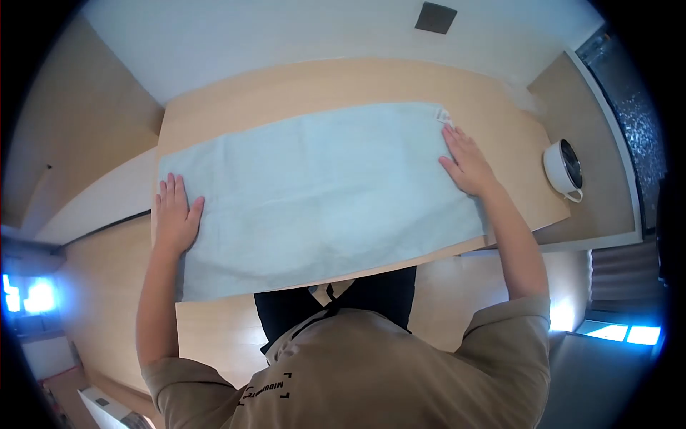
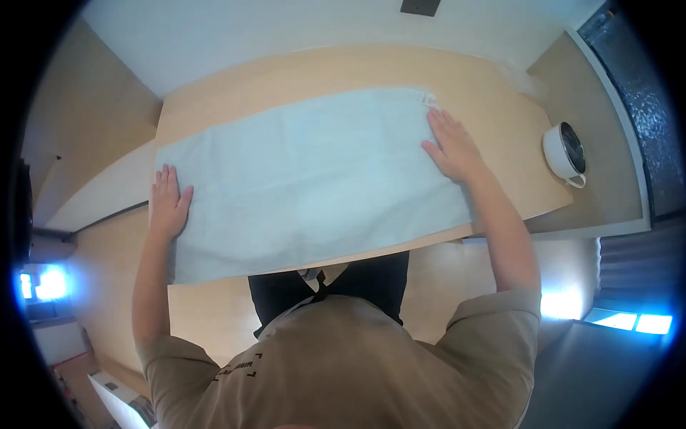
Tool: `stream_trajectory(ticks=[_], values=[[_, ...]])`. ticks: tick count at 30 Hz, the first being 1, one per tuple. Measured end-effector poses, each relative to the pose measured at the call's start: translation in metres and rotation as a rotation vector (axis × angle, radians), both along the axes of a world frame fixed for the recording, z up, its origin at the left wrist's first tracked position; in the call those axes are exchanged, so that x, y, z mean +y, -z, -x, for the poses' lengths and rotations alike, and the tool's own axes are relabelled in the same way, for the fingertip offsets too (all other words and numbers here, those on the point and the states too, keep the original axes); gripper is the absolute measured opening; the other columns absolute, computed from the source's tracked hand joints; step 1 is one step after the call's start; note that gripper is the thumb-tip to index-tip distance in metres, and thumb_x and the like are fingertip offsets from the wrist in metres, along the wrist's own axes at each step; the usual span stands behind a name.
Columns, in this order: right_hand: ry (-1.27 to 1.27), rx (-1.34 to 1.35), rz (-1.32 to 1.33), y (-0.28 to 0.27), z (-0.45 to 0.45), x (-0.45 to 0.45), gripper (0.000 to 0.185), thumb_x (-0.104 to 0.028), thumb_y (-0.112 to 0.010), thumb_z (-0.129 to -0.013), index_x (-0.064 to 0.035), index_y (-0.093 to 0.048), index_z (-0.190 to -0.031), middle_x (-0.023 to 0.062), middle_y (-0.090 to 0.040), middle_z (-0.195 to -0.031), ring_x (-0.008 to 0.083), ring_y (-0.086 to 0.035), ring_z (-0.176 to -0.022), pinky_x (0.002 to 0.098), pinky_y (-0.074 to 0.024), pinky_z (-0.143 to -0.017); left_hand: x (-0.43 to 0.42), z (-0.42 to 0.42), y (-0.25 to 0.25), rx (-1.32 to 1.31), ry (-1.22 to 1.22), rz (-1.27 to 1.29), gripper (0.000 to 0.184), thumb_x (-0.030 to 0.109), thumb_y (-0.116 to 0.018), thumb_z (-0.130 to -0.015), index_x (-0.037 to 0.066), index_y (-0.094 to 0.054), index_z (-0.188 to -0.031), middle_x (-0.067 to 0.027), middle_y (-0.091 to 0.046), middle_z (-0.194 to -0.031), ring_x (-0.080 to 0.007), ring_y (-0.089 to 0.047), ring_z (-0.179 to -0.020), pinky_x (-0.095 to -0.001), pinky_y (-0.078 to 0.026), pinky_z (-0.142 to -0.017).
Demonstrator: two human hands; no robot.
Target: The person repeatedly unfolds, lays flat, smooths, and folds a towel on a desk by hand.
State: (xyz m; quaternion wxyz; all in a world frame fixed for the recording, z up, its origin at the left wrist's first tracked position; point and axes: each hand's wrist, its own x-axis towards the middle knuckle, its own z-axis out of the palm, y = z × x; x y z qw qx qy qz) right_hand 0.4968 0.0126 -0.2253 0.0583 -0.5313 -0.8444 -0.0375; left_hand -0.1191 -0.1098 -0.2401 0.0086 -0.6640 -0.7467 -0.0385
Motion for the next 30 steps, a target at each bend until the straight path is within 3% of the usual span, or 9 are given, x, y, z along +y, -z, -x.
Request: stream_trajectory(ticks=[4,10,13,19,22,25,29,30], values=[[-0.012,-0.164,0.024,-0.033,-0.018,-0.006,0.063,-0.039,-0.053,-0.097,-0.0012,-0.042,-0.146,0.0164,-0.039,-0.155,0.0356,-0.031,-0.145,0.0437,-0.0229,-0.12,0.005,-0.018,-0.003,-0.012,0.006,0.074,0.076,0.044,-0.049,-0.098,-0.004,-0.026,-0.153,-0.0247,-0.021,-0.161,-0.0408,-0.016,-0.15,-0.0503,-0.012,-0.122],[0.06,0.391,-0.179,0.016,-0.021,0.036,0.051,-0.027,-0.056,-0.096,-0.0026,-0.048,-0.141,0.0217,-0.053,-0.141,0.0373,-0.047,-0.133,0.0432,-0.0331,-0.114,0.007,-0.028,0.002,-0.04,0.031,0.003,0.074,0.042,-0.05,-0.098,-0.003,-0.027,-0.153,-0.0252,-0.022,-0.16,-0.0415,-0.016,-0.15,-0.0508,-0.013,-0.121],[-0.025,0.501,-0.005,0.003,0.001,0.022,0.048,-0.02,-0.055,-0.097,-0.0016,-0.048,-0.14,0.0238,-0.055,-0.137,0.0358,-0.05,-0.131,0.0419,-0.0365,-0.112,0.005,-0.023,0.001,-0.036,0.044,-0.025,0.073,0.042,-0.051,-0.098,-0.003,-0.028,-0.152,-0.0255,-0.023,-0.16,-0.0421,-0.018,-0.149,-0.0514,-0.014,-0.121],[0.084,0.854,0.217,0.0,0.0,0.03,0.049,-0.017,-0.055,-0.097,0.0015,-0.046,-0.141,0.0233,-0.053,-0.14,0.0341,-0.051,-0.131,0.0398,-0.0376,-0.111,0.005,-0.025,0.002,-0.046,0.038,-0.026,0.074,0.041,-0.052,-0.098,-0.003,-0.028,-0.152,-0.0254,-0.023,-0.16,-0.0423,-0.019,-0.149,-0.052,-0.014,-0.121],[0.003,0.544,0.094,-0.002,-0.006,0.031,0.052,-0.023,-0.052,-0.098,0.0005,-0.044,-0.144,0.0219,-0.047,-0.147,0.0341,-0.044,-0.137,0.0411,-0.0326,-0.115,0.005,-0.025,0.002,-0.05,0.042,-0.023,0.074,0.042,-0.052,-0.098,-0.003,-0.028,-0.152,-0.0254,-0.023,-0.16,-0.0419,-0.018,-0.149,-0.0517,-0.014,-0.121],[-0.07,0.037,0.049,-0.012,-0.01,0.017,0.061,-0.032,-0.049,-0.099,-0.0007,-0.037,-0.149,0.0201,-0.036,-0.156,0.0336,-0.032,-0.146,0.0442,-0.0234,-0.119,0.007,-0.029,0.001,-0.058,0.026,-0.027,0.074,0.042,-0.052,-0.098,-0.003,-0.028,-0.152,-0.0254,-0.022,-0.16,-0.0423,-0.016,-0.15,-0.0525,-0.013,-0.121],[-0.023,-0.048,0.133,-0.023,-0.033,0.016,0.069,-0.039,-0.047,-0.098,-0.0019,-0.029,-0.153,0.018,-0.027,-0.161,0.0329,-0.022,-0.15,0.0469,-0.0155,-0.122,0.013,-0.063,-0.01,-0.007,0.041,-0.038,0.075,0.042,-0.054,-0.096,-0.003,-0.03,-0.151,-0.026,-0.021,-0.16,-0.045,-0.015,-0.149,-0.0552,-0.011,-0.121],[-0.009,-0.076,0.136,-0.024,-0.045,0.016,0.07,-0.04,-0.047,-0.098,-0.0022,-0.027,-0.154,0.0178,-0.026,-0.161,0.0327,-0.021,-0.151,0.0471,-0.015,-0.122,0.015,-0.079,-0.018,-0.016,0.138,-0.071,0.074,0.04,-0.055,-0.096,-0.003,-0.03,-0.151,-0.0254,-0.02,-0.161,-0.0453,-0.014,-0.149,-0.0553,-0.011,-0.121]])
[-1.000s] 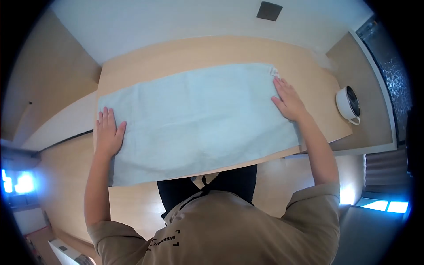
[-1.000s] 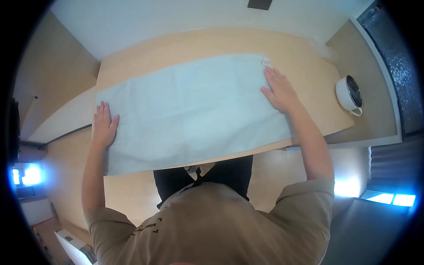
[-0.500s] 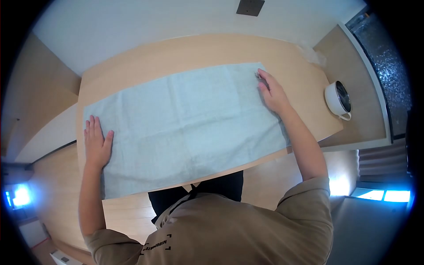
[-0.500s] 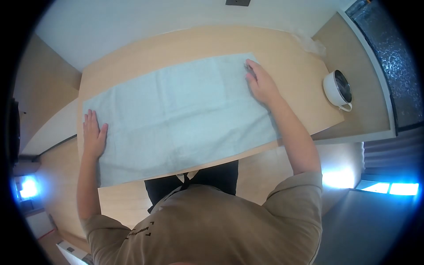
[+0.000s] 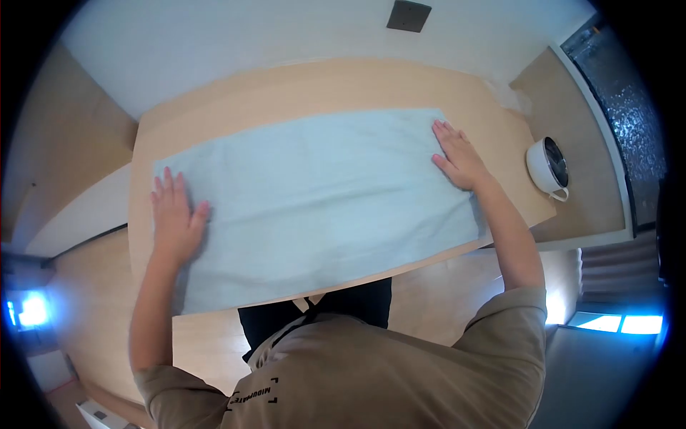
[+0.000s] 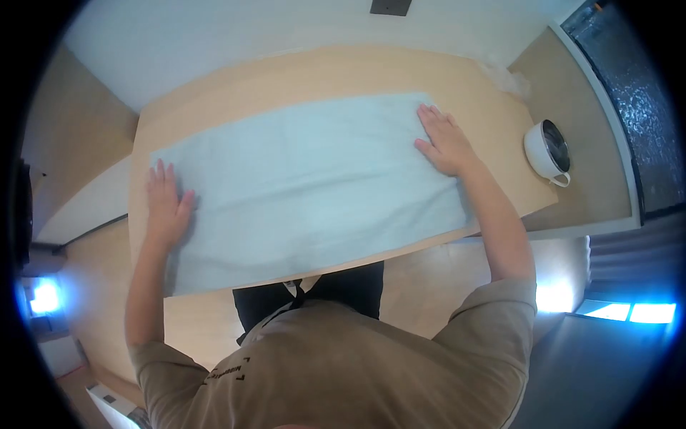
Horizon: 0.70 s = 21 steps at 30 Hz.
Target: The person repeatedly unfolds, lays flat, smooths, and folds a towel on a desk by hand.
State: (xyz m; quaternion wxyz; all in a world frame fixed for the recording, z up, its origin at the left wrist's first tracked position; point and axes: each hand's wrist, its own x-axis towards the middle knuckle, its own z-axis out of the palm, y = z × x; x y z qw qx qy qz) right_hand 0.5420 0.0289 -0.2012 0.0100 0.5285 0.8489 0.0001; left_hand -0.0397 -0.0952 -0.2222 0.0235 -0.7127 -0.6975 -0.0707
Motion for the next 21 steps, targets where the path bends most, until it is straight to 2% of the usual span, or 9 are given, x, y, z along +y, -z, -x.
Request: stream_trajectory(ticks=[2,4,7,10,13,16,19,21], values=[[0.009,-0.03,-0.006,-0.002,-0.019,0.0,0.07,-0.039,-0.048,-0.098,-0.0027,-0.027,-0.154,0.0178,-0.026,-0.161,0.0327,-0.022,-0.15,0.0465,-0.0154,-0.122,-0.001,-0.04,-0.018,-0.016,0.197,-0.062,0.073,0.036,-0.057,-0.095,-0.002,-0.03,-0.151,-0.0243,-0.017,-0.162,-0.0458,-0.012,-0.15,-0.0555,-0.011,-0.121],[0.0,-0.034,-0.016,-0.002,-0.036,0.0,0.069,-0.037,-0.05,-0.098,-0.0031,-0.029,-0.154,0.018,-0.028,-0.16,0.0332,-0.023,-0.15,0.045,-0.0171,-0.122,-0.001,-0.091,-0.035,-0.067,0.4,0.002,0.073,0.036,-0.059,-0.093,-0.002,-0.032,-0.15,-0.0241,-0.019,-0.161,-0.0453,-0.013,-0.15,-0.0558,-0.012,-0.121],[0.039,0.477,-0.213,0.008,-0.053,0.012,0.055,-0.032,-0.056,-0.096,-0.0016,-0.05,-0.141,0.0204,-0.05,-0.145,0.0353,-0.045,-0.137,0.0433,-0.0339,-0.114,0.001,-0.156,-0.035,-0.167,0.602,0.079,0.075,0.039,-0.059,-0.092,-0.002,-0.033,-0.15,-0.0241,-0.022,-0.16,-0.0451,-0.015,-0.149,-0.0563,-0.014,-0.12],[0.567,0.718,-0.248,0.001,-0.058,0.037,0.034,-0.027,-0.068,-0.088,0.001,-0.071,-0.107,0.0192,-0.072,-0.107,0.0323,-0.068,-0.101,0.0402,-0.0521,-0.089,0.002,-0.192,-0.024,-0.165,0.701,0.127,0.077,0.043,-0.058,-0.092,-0.001,-0.033,-0.149,-0.0243,-0.022,-0.16,-0.0447,-0.016,-0.149,-0.0561,-0.014,-0.12],[0.684,0.855,0.052,0.009,-0.069,0.063,0.03,-0.027,-0.078,-0.078,0.002,-0.074,-0.083,0.0152,-0.071,-0.076,0.0258,-0.069,-0.073,0.0391,-0.0526,-0.067,-0.001,-0.201,-0.011,-0.134,0.718,0.109,0.078,0.046,-0.057,-0.091,-0.001,-0.033,-0.149,-0.0242,-0.023,-0.159,-0.0442,-0.017,-0.149,-0.0558,-0.013,-0.12],[0.83,0.645,0.198,0.0,-0.062,0.079,0.033,-0.029,-0.083,-0.07,0.002,-0.073,-0.078,0.015,-0.069,-0.071,0.022,-0.066,-0.069,0.0379,-0.0502,-0.061,-0.002,-0.203,-0.017,-0.138,0.698,0.115,0.078,0.046,-0.057,-0.091,-0.001,-0.035,-0.149,-0.0239,-0.023,-0.159,-0.0437,-0.017,-0.149,-0.0557,-0.012,-0.12],[0.749,0.621,0.286,0.002,-0.06,0.095,0.016,-0.014,-0.081,-0.074,-0.0073,-0.067,-0.075,0.0037,-0.06,-0.066,0.0137,-0.054,-0.057,0.03,-0.039,-0.049,-0.007,-0.198,-0.021,-0.143,0.659,0.11,0.075,0.046,-0.058,-0.09,0.0,-0.038,-0.147,-0.024,-0.024,-0.159,-0.0434,-0.017,-0.149,-0.0558,-0.012,-0.12],[0.693,0.581,0.131,0.013,-0.072,0.103,0.015,-0.013,-0.081,-0.074,-0.0079,-0.067,-0.076,0.0029,-0.061,-0.069,0.0132,-0.056,-0.063,0.0309,-0.0417,-0.053,-0.01,-0.188,-0.031,-0.133,0.611,0.117,0.073,0.045,-0.059,-0.09,0.001,-0.041,-0.145,-0.024,-0.024,-0.159,-0.0436,-0.017,-0.149,-0.0563,-0.012,-0.12]])
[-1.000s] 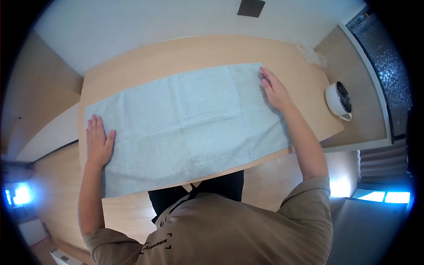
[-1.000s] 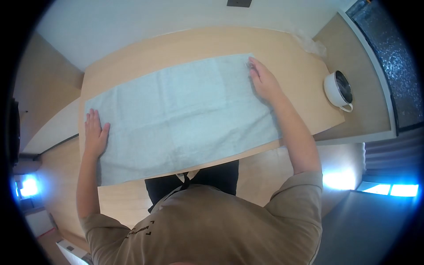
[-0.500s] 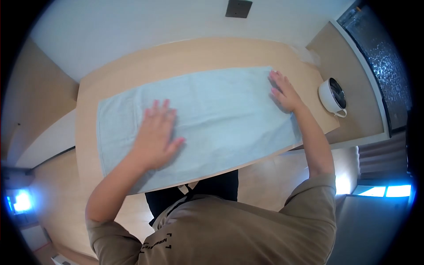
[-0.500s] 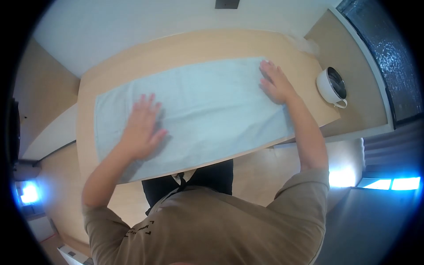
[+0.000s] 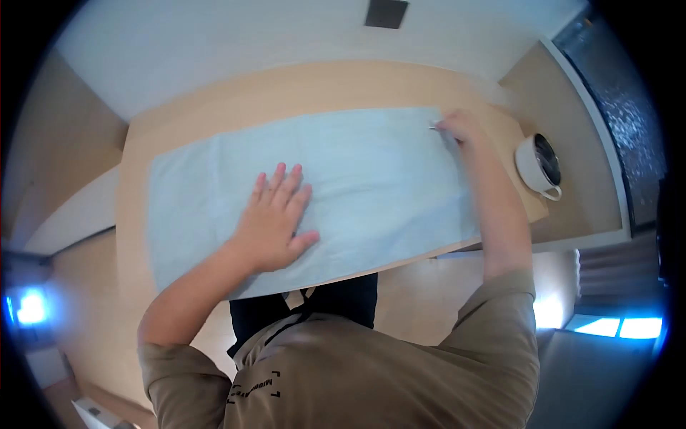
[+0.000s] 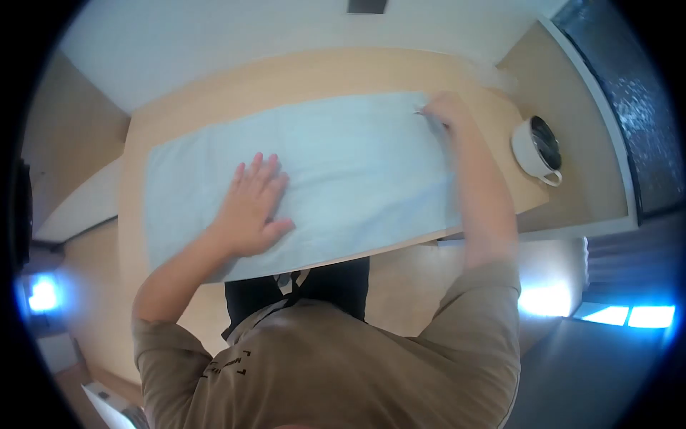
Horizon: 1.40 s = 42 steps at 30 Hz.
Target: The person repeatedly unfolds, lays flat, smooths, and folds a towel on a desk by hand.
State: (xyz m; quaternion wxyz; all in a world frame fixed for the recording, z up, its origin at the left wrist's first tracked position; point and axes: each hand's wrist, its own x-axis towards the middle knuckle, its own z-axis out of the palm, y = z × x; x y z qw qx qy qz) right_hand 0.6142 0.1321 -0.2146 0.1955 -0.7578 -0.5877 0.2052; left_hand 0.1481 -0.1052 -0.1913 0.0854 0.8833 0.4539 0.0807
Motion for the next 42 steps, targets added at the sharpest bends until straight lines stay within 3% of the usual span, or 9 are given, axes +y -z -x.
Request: stream_trajectory(ticks=[5,9,12,15,21,27,30,34,42], values=[[-0.024,0.082,-0.207,0.009,-0.016,0.006,0.015,-0.008,-0.077,-0.074,-0.0054,-0.067,-0.084,0.003,-0.065,-0.078,0.0139,-0.059,-0.074,0.0317,-0.0489,-0.065,0.02,0.148,0.01,-0.013,-0.571,-0.09,0.055,0.034,-0.067,-0.085,-0.001,-0.056,-0.126,-0.0249,-0.048,-0.142,-0.0423,-0.043,-0.133,-0.0512,-0.036,-0.11],[-0.09,0.112,-0.272,0.017,-0.013,0.013,0.023,-0.007,-0.076,-0.073,-0.0009,-0.071,-0.094,0.0066,-0.07,-0.086,0.0158,-0.065,-0.08,0.0321,-0.0512,-0.071,0.077,0.22,0.004,0.091,-1.056,-0.086,0.041,0.027,-0.075,-0.081,-0.007,-0.065,-0.102,-0.0257,-0.067,-0.104,-0.0383,-0.066,-0.097,-0.0492,-0.053,-0.081],[-0.103,0.103,-0.191,0.0,0.008,-0.006,0.029,-0.009,-0.075,-0.074,0.0015,-0.072,-0.101,0.009,-0.073,-0.091,0.0172,-0.067,-0.083,0.0329,-0.0518,-0.073,0.101,0.212,-0.019,-0.174,-1.098,0.385,0.03,0.02,-0.077,-0.077,-0.008,-0.067,-0.081,-0.0204,-0.067,-0.077,-0.0318,-0.067,-0.069,-0.0466,-0.052,-0.06],[-0.13,-0.009,-0.109,-0.013,0.016,-0.012,0.029,-0.012,-0.075,-0.076,0.0021,-0.072,-0.102,0.011,-0.074,-0.091,0.0189,-0.068,-0.083,0.0336,-0.052,-0.073,0.114,0.21,-0.017,-0.318,-1.076,0.455,0.021,0.011,-0.077,-0.073,-0.007,-0.066,-0.07,-0.0165,-0.064,-0.068,-0.0238,-0.061,-0.058,-0.0406,-0.045,-0.047],[-0.144,-0.266,-0.212,-0.037,0.011,-0.019,0.034,-0.02,-0.073,-0.082,0.0024,-0.067,-0.107,0.0203,-0.071,-0.101,0.0332,-0.069,-0.096,0.0413,-0.0524,-0.084,0.119,0.234,0.0,-0.839,-1.039,0.494,0.017,0.005,-0.074,-0.072,-0.003,-0.061,-0.08,-0.0079,-0.059,-0.067,-0.0218,-0.056,-0.055,-0.037,-0.041,-0.045],[-0.152,-0.488,-0.152,-0.042,0.036,-0.022,0.036,-0.02,-0.065,-0.09,0.0018,-0.057,-0.118,0.0252,-0.067,-0.111,0.0397,-0.064,-0.107,0.0459,-0.0494,-0.091,0.114,0.24,0.03,-0.417,-1.002,-0.141,0.026,0.014,-0.073,-0.08,0.003,-0.055,-0.097,-0.0086,-0.061,-0.078,-0.0189,-0.059,-0.063,-0.0359,-0.049,-0.057],[-0.18,-0.533,-0.14,-0.048,0.045,-0.024,0.039,-0.023,-0.065,-0.09,0.0023,-0.056,-0.119,0.0263,-0.066,-0.112,0.041,-0.063,-0.107,0.0461,-0.0495,-0.092,0.107,0.169,0.02,-0.451,-0.611,-0.392,0.027,0.019,-0.075,-0.083,0.004,-0.056,-0.096,-0.01,-0.062,-0.082,-0.0192,-0.062,-0.069,-0.0353,-0.051,-0.062],[-0.073,-0.606,-0.138,-0.056,0.059,-0.038,0.042,-0.028,-0.068,-0.088,0.0006,-0.058,-0.117,0.0243,-0.067,-0.11,0.0387,-0.065,-0.104,0.0457,-0.0502,-0.091,0.103,0.022,-0.036,-0.729,-0.409,0.353,0.03,0.02,-0.074,-0.085,0.004,-0.057,-0.103,-0.009,-0.064,-0.097,-0.0179,-0.063,-0.091,-0.0347,-0.052,-0.077],[0.002,-0.459,0.448,-0.063,0.008,-0.2,0.036,-0.034,-0.072,-0.08,-0.0016,-0.068,-0.095,0.0199,-0.071,-0.097,0.0301,-0.068,-0.089,0.0404,-0.0532,-0.078,0.203,-0.171,-0.038,-0.434,0.11,0.191,0.024,0.018,-0.068,-0.085,0.002,-0.065,-0.102,-0.0165,-0.068,-0.104,-0.0322,-0.064,-0.102,-0.0412,-0.051,-0.087]])
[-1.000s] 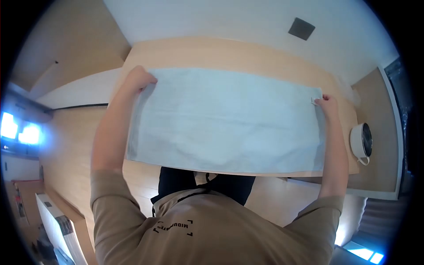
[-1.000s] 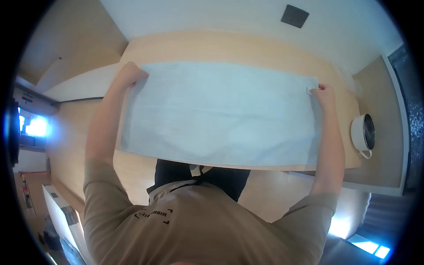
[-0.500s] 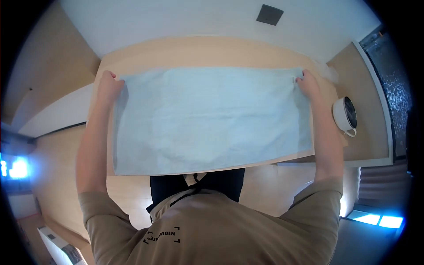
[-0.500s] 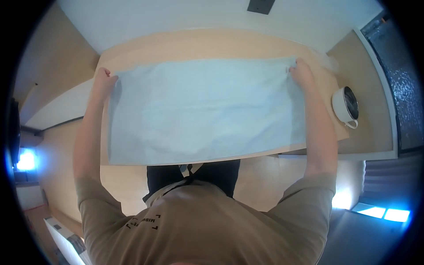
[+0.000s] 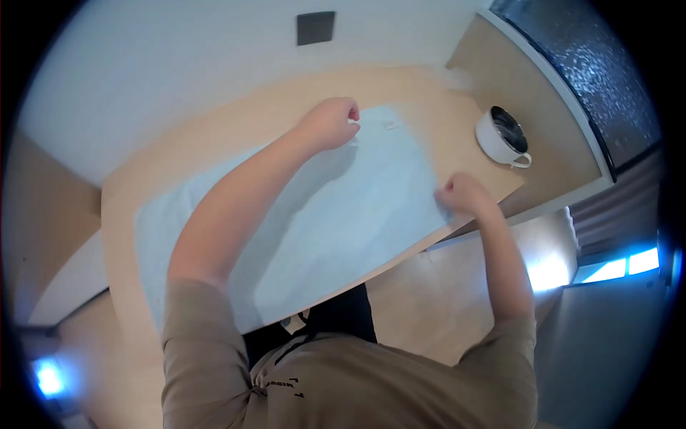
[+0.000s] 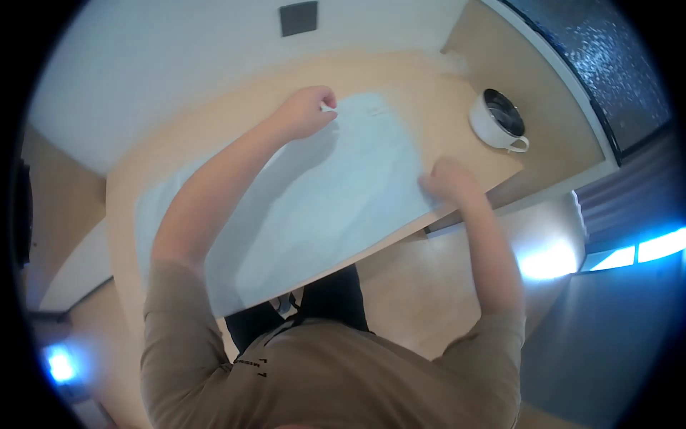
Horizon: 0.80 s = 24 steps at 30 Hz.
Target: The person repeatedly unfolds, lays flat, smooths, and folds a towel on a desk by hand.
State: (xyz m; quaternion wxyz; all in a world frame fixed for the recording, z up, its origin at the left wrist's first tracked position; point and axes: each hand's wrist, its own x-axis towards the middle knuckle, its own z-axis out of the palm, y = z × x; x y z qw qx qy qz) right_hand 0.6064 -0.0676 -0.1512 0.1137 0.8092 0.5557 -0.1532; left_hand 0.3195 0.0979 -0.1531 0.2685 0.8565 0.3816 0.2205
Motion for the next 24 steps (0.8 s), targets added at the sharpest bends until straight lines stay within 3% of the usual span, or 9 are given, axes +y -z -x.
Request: stream_trajectory(ticks=[2,5,8,12,18,20,24], values=[[0.094,0.163,-0.083,-0.001,0.011,-0.042,0.035,-0.033,-0.075,-0.079,-0.0008,-0.066,-0.09,0.0167,-0.071,-0.086,0.0267,-0.069,-0.079,0.0379,-0.0535,-0.07,0.03,-0.042,0.003,0.025,0.031,-0.043,0.028,0.018,-0.068,-0.084,0.003,-0.066,-0.108,-0.0173,-0.068,-0.11,-0.0332,-0.064,-0.106,-0.0418,-0.051,-0.089],[0.141,0.223,-0.425,0.023,0.019,-0.079,0.034,-0.031,-0.078,-0.078,0.0001,-0.064,-0.084,0.0145,-0.069,-0.076,0.0243,-0.068,-0.072,0.0359,-0.0532,-0.066,0.079,-0.098,0.035,0.045,0.05,-0.144,0.032,0.017,-0.069,-0.082,0.004,-0.069,-0.111,-0.019,-0.069,-0.113,-0.0347,-0.065,-0.107,-0.0417,-0.051,-0.088],[0.292,0.332,-0.427,0.026,0.018,-0.085,0.038,-0.033,-0.078,-0.078,-0.0009,-0.065,-0.093,0.0187,-0.068,-0.088,0.0347,-0.067,-0.088,0.0418,-0.0526,-0.079,0.1,-0.137,0.042,0.265,0.069,-0.137,0.032,0.014,-0.071,-0.076,0.004,-0.072,-0.107,-0.0191,-0.071,-0.107,-0.0343,-0.067,-0.1,-0.0406,-0.052,-0.083],[0.284,0.409,-0.316,0.039,0.004,-0.08,0.037,-0.033,-0.078,-0.078,-0.0017,-0.063,-0.091,0.0176,-0.067,-0.084,0.0347,-0.066,-0.084,0.0417,-0.0519,-0.076,0.107,-0.155,0.039,0.441,0.184,0.004,0.025,0.009,-0.072,-0.07,0.004,-0.075,-0.095,-0.0162,-0.073,-0.093,-0.0294,-0.069,-0.086,-0.0394,-0.053,-0.075],[0.191,0.333,-0.494,0.031,0.016,-0.086,0.03,-0.026,-0.076,-0.08,-0.0035,-0.057,-0.085,0.0151,-0.061,-0.074,0.0336,-0.061,-0.072,0.0417,-0.0495,-0.067,0.1,-0.127,-0.001,0.29,0.294,0.002,0.009,0.005,-0.07,-0.071,0.007,-0.066,-0.079,-0.0056,-0.066,-0.075,-0.0191,-0.066,-0.075,-0.0359,-0.052,-0.065],[0.236,0.357,-0.554,-0.004,0.036,-0.088,0.027,-0.022,-0.075,-0.081,-0.0042,-0.055,-0.083,0.0137,-0.06,-0.073,0.0324,-0.059,-0.068,0.0413,-0.0487,-0.065,0.102,-0.106,-0.028,0.208,0.268,0.263,0.009,0.004,-0.069,-0.075,0.008,-0.061,-0.079,-0.0025,-0.061,-0.072,-0.0155,-0.062,-0.07,-0.0326,-0.051,-0.06],[0.111,0.477,-0.783,-0.041,0.086,-0.102,0.022,-0.016,-0.074,-0.081,-0.0059,-0.055,-0.084,0.0108,-0.059,-0.073,0.0291,-0.058,-0.065,0.0381,-0.0481,-0.062,0.095,-0.049,-0.063,-0.03,0.297,0.27,0.012,0.001,-0.068,-0.077,0.007,-0.061,-0.085,-0.0024,-0.062,-0.078,-0.0133,-0.06,-0.073,-0.0299,-0.051,-0.063]])
